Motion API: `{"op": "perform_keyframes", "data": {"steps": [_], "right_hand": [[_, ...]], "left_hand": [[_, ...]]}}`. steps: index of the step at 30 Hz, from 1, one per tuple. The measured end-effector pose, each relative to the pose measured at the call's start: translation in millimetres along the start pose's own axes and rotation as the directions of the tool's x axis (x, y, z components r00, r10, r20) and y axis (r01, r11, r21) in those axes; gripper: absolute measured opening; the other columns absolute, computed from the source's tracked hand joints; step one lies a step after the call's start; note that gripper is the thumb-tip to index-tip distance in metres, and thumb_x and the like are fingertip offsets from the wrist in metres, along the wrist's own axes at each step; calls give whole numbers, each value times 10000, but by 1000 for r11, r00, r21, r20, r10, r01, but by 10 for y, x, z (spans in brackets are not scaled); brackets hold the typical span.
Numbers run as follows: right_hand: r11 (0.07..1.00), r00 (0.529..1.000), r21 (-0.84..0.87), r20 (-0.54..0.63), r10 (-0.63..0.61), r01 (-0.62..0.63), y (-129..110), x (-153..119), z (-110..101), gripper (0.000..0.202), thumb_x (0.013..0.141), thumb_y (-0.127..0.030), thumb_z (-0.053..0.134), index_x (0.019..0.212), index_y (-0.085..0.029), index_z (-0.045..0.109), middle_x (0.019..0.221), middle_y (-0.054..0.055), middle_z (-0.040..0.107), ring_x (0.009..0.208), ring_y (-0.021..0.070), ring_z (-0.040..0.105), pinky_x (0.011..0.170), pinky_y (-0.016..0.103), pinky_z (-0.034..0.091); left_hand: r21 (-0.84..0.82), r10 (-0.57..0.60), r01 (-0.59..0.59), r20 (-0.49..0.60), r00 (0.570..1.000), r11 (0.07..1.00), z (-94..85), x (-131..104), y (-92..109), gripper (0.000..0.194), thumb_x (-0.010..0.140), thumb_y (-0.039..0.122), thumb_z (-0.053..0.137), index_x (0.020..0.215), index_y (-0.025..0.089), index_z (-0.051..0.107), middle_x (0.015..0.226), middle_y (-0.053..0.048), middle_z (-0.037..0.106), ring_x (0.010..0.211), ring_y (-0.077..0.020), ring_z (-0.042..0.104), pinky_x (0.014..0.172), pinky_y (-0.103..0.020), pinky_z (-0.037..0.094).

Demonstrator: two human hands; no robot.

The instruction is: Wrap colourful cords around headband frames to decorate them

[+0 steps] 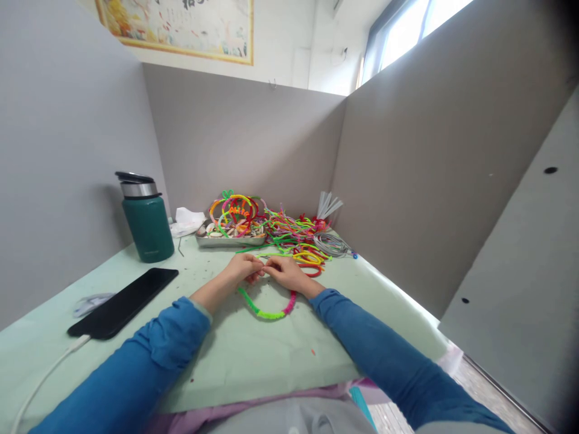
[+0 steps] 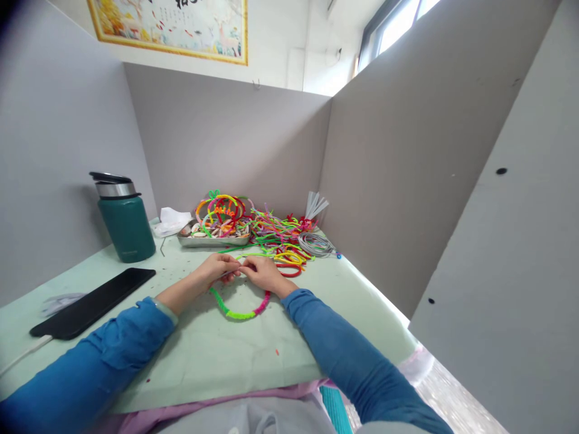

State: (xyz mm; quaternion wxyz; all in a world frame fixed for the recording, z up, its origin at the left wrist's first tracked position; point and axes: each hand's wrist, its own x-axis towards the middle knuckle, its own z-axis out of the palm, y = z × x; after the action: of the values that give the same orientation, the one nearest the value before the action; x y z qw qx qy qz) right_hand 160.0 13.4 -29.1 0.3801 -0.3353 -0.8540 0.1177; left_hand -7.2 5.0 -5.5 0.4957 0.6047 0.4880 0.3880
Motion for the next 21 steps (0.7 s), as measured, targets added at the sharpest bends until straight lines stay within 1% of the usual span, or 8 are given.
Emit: {"op": "perform_keyframes", "data": {"steps": [4, 7, 9, 13, 17, 21], "right_hand": [[999, 1000, 26, -19, -22, 22, -8, -14, -2, 217, 854, -319, 482, 788, -160, 614, 698, 5, 586, 619, 101, 469, 584, 211, 325], [999, 1000, 44, -18, -19, 20, -1, -20, 2, 228, 853, -327, 481, 778, -157, 612, 689, 4, 580, 610, 99, 462, 578, 210, 321], [998, 1000, 54, -20, -16, 17, 1, -22, 1, 234, 852, -331, 481, 767, -155, 609, 681, 3, 576, 606, 98, 458, 574, 210, 318], [997, 999, 79, -44, 6, -2, 2, -19, -8, 245, 853, -344, 477, 760, -150, 597, 670, 1, 569, 599, 96, 454, 567, 210, 316], [995, 997, 95, -72, 42, -35, 3, -15, -18, 243, 845, -349, 483, 748, -148, 579, 652, -6, 558, 583, 93, 446, 556, 211, 313], [992, 994, 120, -96, 58, -46, -13, -17, -37, 235, 846, -338, 478, 743, -149, 570, 651, -9, 550, 581, 93, 439, 551, 212, 310]], "left_hand": [[-143, -18, 30, 86, 996, 989, -30, -54, 48, 132, 584, 196, 656, 655, 95, 609, 567, -35, 583, 474, -96, 510, 448, -213, 406], [-207, -22, 62, 192, 981, 976, -60, -17, 17, 102, 599, 164, 646, 665, 88, 631, 597, -46, 593, 495, -90, 514, 456, -205, 417], [-240, -22, 81, 240, 971, 967, -78, 18, -12, 83, 611, 142, 640, 672, 86, 637, 596, -47, 592, 499, -87, 517, 458, -196, 424], [-298, -42, 113, 234, 971, 948, -100, 48, -37, 88, 639, 118, 642, 722, 87, 644, 629, -51, 608, 532, -96, 554, 499, -198, 470], [-344, -67, 148, 235, 970, 927, -96, 27, -16, 96, 675, 120, 640, 768, 95, 638, 669, -58, 630, 557, -105, 583, 552, -217, 508], [-384, -64, 163, 258, 964, 909, -84, 6, 13, 77, 707, 126, 624, 779, 100, 617, 658, -54, 626, 556, -106, 587, 542, -222, 507]]}}
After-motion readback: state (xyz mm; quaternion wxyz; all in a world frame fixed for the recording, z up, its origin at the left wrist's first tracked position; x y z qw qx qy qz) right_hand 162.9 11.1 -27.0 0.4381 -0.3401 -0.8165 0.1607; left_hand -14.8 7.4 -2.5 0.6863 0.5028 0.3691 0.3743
